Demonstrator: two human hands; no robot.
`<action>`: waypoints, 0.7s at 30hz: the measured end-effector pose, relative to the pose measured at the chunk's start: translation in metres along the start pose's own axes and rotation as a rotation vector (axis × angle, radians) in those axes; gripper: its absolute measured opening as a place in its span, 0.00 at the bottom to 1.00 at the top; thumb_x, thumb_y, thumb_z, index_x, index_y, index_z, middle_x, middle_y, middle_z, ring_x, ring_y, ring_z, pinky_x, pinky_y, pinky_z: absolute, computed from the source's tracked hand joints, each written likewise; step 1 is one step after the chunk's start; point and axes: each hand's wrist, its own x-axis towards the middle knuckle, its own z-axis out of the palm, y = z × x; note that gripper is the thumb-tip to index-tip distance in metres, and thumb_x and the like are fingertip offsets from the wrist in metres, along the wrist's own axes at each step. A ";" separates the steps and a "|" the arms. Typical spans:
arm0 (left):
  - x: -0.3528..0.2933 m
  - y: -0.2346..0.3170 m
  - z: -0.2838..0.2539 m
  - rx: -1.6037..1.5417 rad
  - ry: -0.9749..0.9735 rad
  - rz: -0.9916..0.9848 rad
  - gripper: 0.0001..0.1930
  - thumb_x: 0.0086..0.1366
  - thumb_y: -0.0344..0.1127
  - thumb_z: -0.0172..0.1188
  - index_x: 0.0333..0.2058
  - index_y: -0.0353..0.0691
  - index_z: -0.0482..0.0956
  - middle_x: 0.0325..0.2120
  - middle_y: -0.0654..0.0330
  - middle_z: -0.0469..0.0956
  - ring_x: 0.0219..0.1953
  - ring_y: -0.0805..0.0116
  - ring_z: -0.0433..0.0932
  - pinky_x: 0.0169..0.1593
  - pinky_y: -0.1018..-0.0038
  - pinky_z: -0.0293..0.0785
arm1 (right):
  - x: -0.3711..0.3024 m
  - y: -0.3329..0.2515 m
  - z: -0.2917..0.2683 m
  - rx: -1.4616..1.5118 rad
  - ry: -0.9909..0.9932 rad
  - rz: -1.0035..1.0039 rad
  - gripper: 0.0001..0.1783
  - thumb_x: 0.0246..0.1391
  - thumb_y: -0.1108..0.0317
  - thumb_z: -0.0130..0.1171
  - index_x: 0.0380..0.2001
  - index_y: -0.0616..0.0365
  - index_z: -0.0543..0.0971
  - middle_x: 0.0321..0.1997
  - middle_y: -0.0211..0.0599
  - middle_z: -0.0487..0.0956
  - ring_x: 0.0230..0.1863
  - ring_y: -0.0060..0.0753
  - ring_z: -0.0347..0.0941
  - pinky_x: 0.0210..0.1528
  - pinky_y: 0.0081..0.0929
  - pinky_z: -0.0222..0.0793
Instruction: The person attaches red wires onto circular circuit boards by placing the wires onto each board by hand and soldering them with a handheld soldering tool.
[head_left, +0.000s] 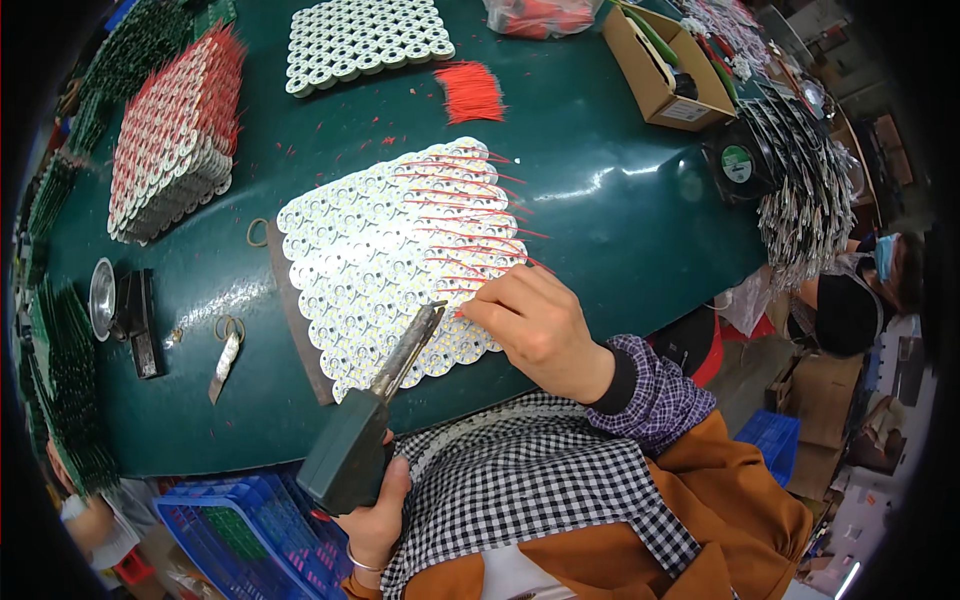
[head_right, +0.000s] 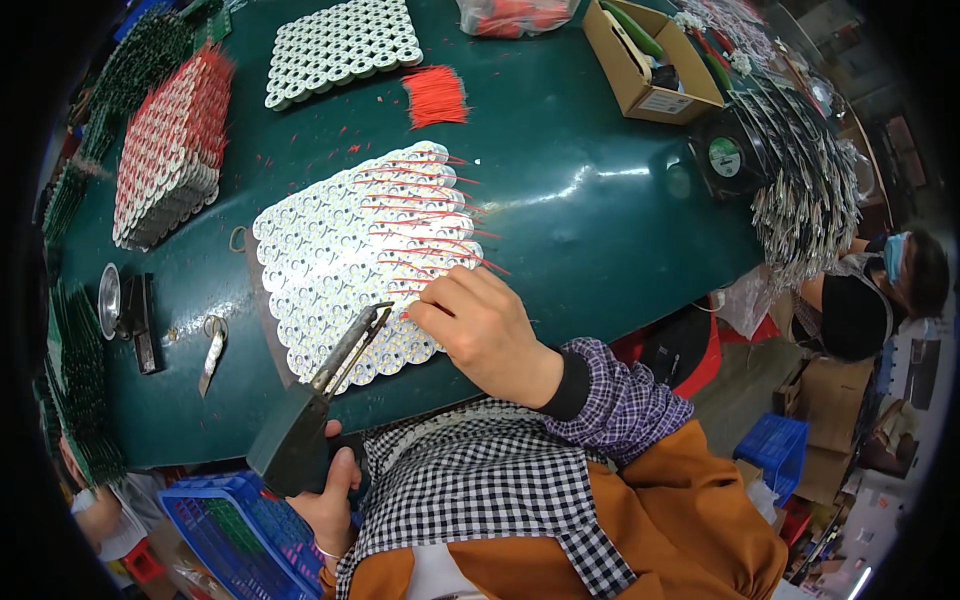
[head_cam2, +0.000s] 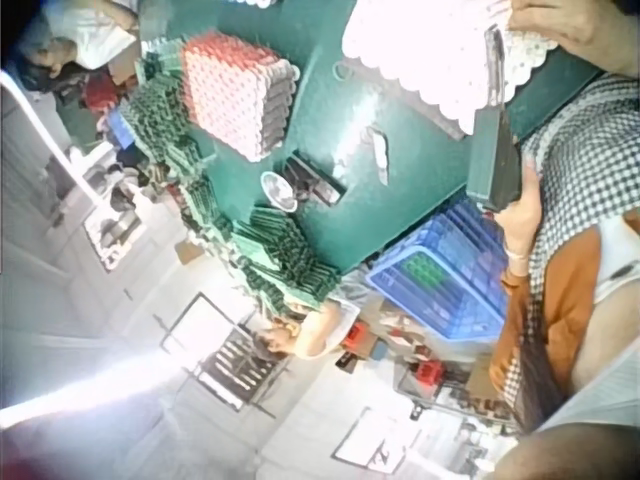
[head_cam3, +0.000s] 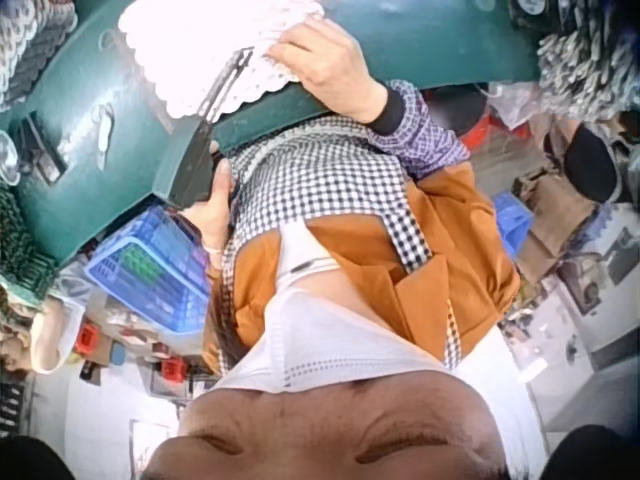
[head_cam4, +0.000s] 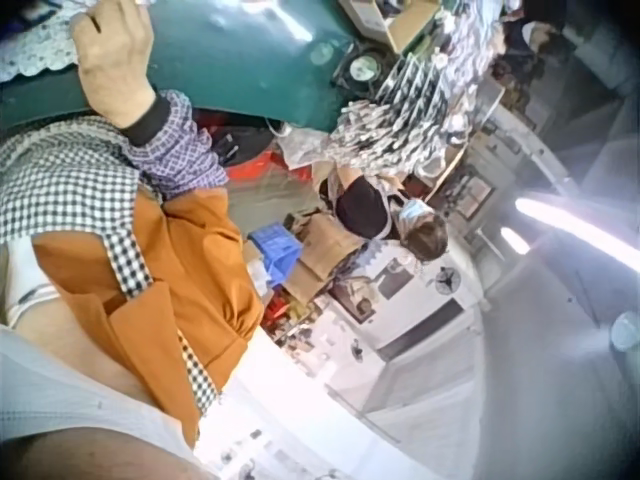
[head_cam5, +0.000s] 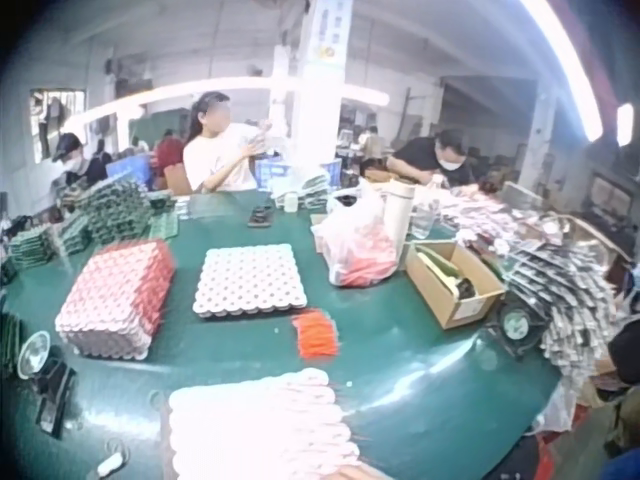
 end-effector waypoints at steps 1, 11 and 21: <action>0.000 -0.002 -0.001 0.034 -0.020 0.007 0.25 0.60 0.18 0.63 0.58 0.30 0.71 0.46 0.48 0.81 0.21 0.75 0.74 0.23 0.78 0.70 | 0.000 0.001 0.002 -0.008 -0.010 0.002 0.13 0.40 0.79 0.66 0.34 0.58 0.84 0.32 0.30 0.78 0.32 0.33 0.75 0.34 0.31 0.69; 0.003 0.001 -0.001 0.167 -0.114 -0.016 0.17 0.63 0.20 0.64 0.51 0.29 0.76 0.36 0.58 0.79 0.24 0.76 0.75 0.26 0.79 0.72 | -0.001 0.000 0.001 -0.055 -0.048 -0.022 0.09 0.44 0.75 0.61 0.33 0.59 0.80 0.32 0.33 0.76 0.36 0.35 0.74 0.38 0.30 0.70; -0.002 -0.012 -0.007 0.247 -0.175 0.104 0.16 0.62 0.19 0.64 0.49 0.29 0.76 0.35 0.58 0.79 0.25 0.76 0.75 0.26 0.79 0.72 | -0.002 0.000 0.001 -0.062 -0.049 -0.012 0.09 0.44 0.75 0.61 0.33 0.60 0.80 0.32 0.33 0.75 0.36 0.34 0.74 0.38 0.31 0.72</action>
